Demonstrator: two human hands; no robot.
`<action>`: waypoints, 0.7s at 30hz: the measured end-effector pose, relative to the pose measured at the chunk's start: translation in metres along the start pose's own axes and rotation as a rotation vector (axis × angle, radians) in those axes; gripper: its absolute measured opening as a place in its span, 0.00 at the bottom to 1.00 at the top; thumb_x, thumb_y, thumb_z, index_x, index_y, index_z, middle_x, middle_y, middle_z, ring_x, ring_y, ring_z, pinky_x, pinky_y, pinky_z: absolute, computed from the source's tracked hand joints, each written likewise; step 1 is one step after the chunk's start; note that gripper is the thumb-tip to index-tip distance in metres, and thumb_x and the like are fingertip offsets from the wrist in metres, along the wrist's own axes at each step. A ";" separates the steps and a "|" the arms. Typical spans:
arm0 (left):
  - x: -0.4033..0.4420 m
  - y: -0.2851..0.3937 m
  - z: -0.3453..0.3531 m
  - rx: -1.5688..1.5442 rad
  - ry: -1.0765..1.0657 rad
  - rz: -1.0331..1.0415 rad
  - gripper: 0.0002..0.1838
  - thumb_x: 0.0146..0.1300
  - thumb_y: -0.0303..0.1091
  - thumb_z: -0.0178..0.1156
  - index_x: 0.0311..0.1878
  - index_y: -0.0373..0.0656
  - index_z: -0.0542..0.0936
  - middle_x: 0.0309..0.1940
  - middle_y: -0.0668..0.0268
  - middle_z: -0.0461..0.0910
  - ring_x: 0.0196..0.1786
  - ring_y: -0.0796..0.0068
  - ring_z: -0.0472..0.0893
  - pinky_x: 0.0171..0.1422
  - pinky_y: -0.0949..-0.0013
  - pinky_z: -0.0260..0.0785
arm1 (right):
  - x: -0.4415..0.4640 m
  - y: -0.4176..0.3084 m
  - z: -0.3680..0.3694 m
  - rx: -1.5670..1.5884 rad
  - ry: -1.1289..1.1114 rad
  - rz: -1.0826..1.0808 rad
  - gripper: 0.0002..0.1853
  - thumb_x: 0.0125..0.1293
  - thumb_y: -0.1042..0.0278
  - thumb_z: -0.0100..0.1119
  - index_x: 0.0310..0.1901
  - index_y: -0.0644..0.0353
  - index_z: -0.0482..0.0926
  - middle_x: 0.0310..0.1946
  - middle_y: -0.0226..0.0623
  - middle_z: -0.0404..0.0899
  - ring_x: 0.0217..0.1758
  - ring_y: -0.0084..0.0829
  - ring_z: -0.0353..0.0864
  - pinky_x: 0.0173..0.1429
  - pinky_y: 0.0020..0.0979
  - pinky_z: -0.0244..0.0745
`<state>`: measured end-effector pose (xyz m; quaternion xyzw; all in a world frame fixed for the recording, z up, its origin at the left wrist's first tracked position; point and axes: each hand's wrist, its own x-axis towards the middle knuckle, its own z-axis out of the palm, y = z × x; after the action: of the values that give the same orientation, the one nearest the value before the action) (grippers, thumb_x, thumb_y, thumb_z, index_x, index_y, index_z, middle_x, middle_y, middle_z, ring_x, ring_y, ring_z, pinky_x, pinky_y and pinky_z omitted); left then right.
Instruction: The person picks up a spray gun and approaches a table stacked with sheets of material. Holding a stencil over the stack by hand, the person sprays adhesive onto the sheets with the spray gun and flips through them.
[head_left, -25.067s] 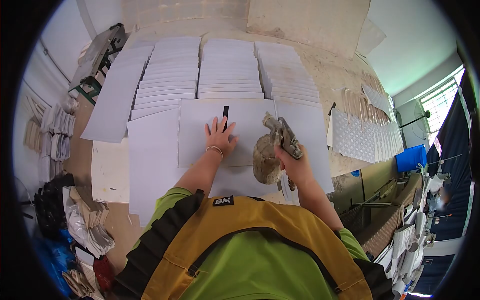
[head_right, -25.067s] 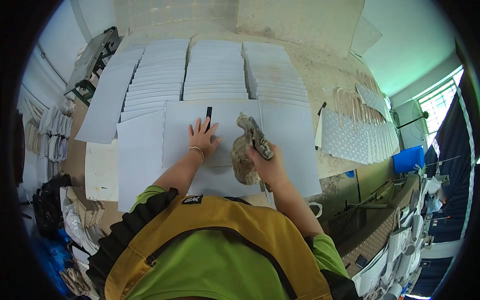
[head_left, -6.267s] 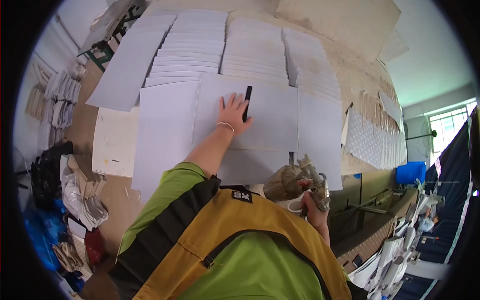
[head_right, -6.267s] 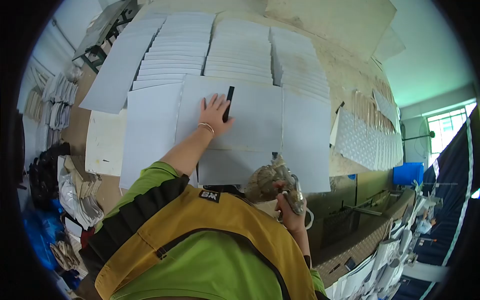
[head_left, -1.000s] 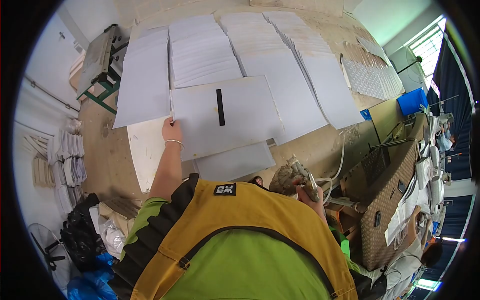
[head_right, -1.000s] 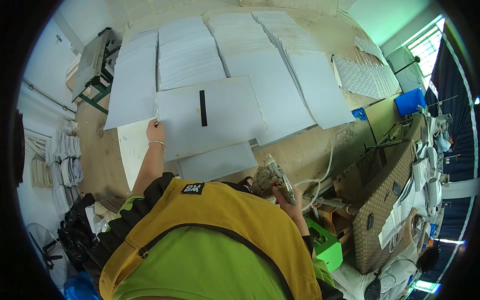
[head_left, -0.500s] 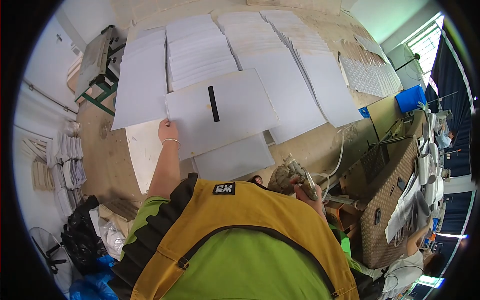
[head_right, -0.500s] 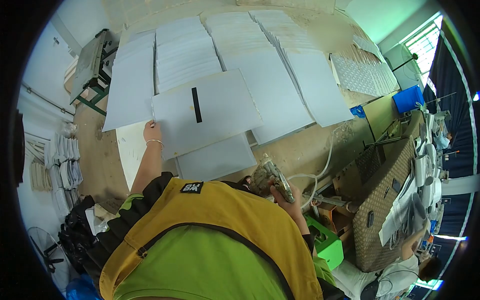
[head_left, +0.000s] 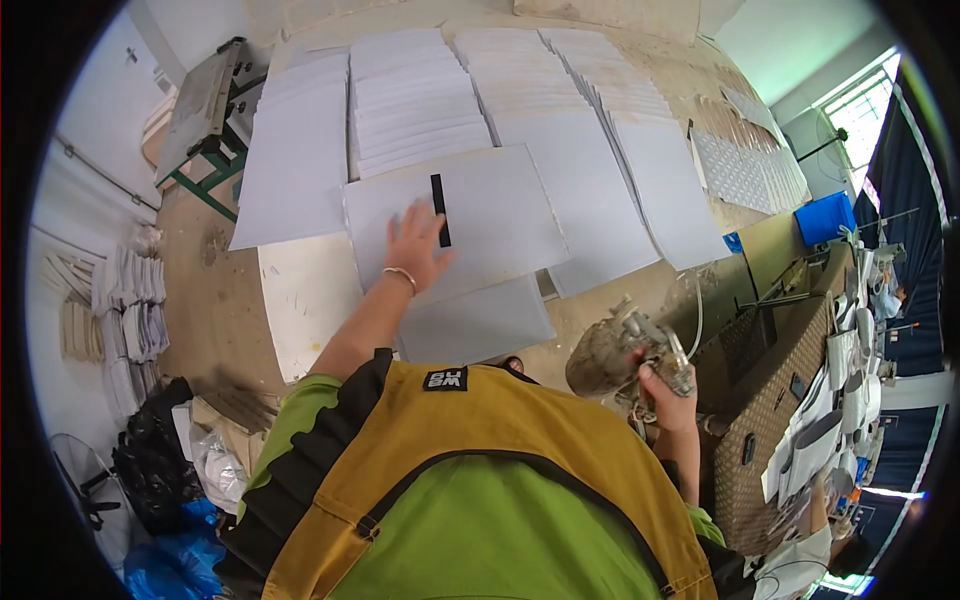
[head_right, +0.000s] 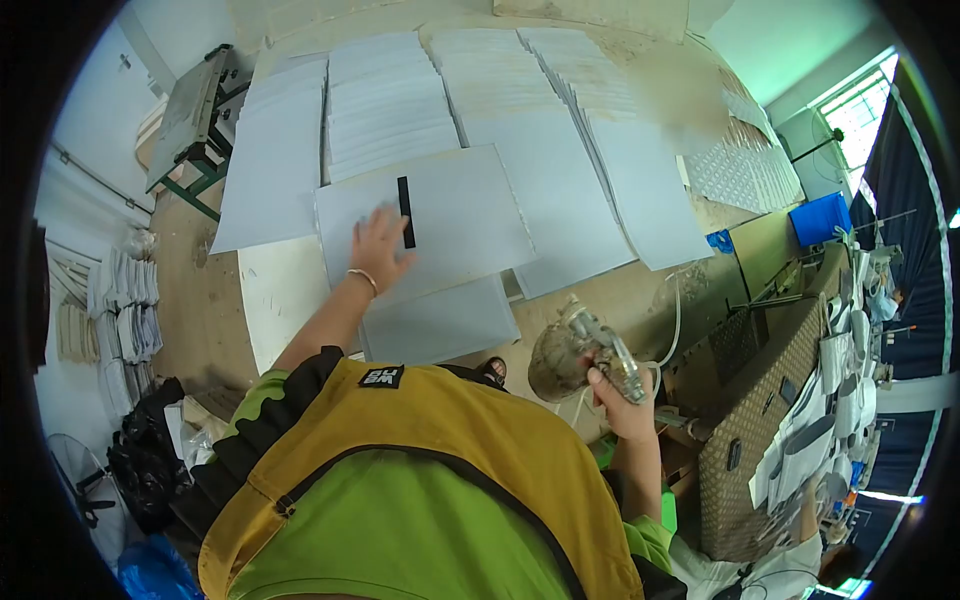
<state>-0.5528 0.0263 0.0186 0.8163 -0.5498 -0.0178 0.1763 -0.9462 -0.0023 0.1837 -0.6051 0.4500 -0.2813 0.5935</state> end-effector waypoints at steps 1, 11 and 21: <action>0.000 0.007 0.003 0.044 -0.106 0.029 0.33 0.57 0.51 0.56 0.65 0.50 0.63 0.71 0.60 0.49 0.72 0.57 0.49 0.71 0.44 0.40 | 0.004 -0.004 -0.001 0.011 0.007 -0.016 0.14 0.60 0.72 0.59 0.47 0.66 0.74 0.36 0.36 0.80 0.21 0.16 0.69 0.23 0.20 0.62; 0.005 0.014 0.006 0.174 -0.455 0.052 0.38 0.62 0.63 0.43 0.71 0.56 0.52 0.74 0.63 0.37 0.75 0.61 0.36 0.73 0.44 0.29 | 0.064 -0.002 0.052 0.099 -0.008 -0.157 0.13 0.61 0.75 0.56 0.47 0.67 0.73 0.35 0.40 0.80 0.19 0.18 0.68 0.23 0.20 0.62; -0.001 0.009 0.013 0.106 -0.378 0.055 0.37 0.62 0.62 0.45 0.71 0.57 0.53 0.74 0.64 0.39 0.75 0.63 0.37 0.73 0.45 0.28 | 0.083 0.042 0.088 0.154 -0.085 -0.070 0.11 0.61 0.74 0.56 0.46 0.66 0.75 0.36 0.38 0.81 0.19 0.16 0.66 0.23 0.20 0.61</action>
<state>-0.5639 0.0206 0.0094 0.7912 -0.5954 -0.1369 0.0272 -0.8422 -0.0298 0.1147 -0.5845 0.3798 -0.3096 0.6467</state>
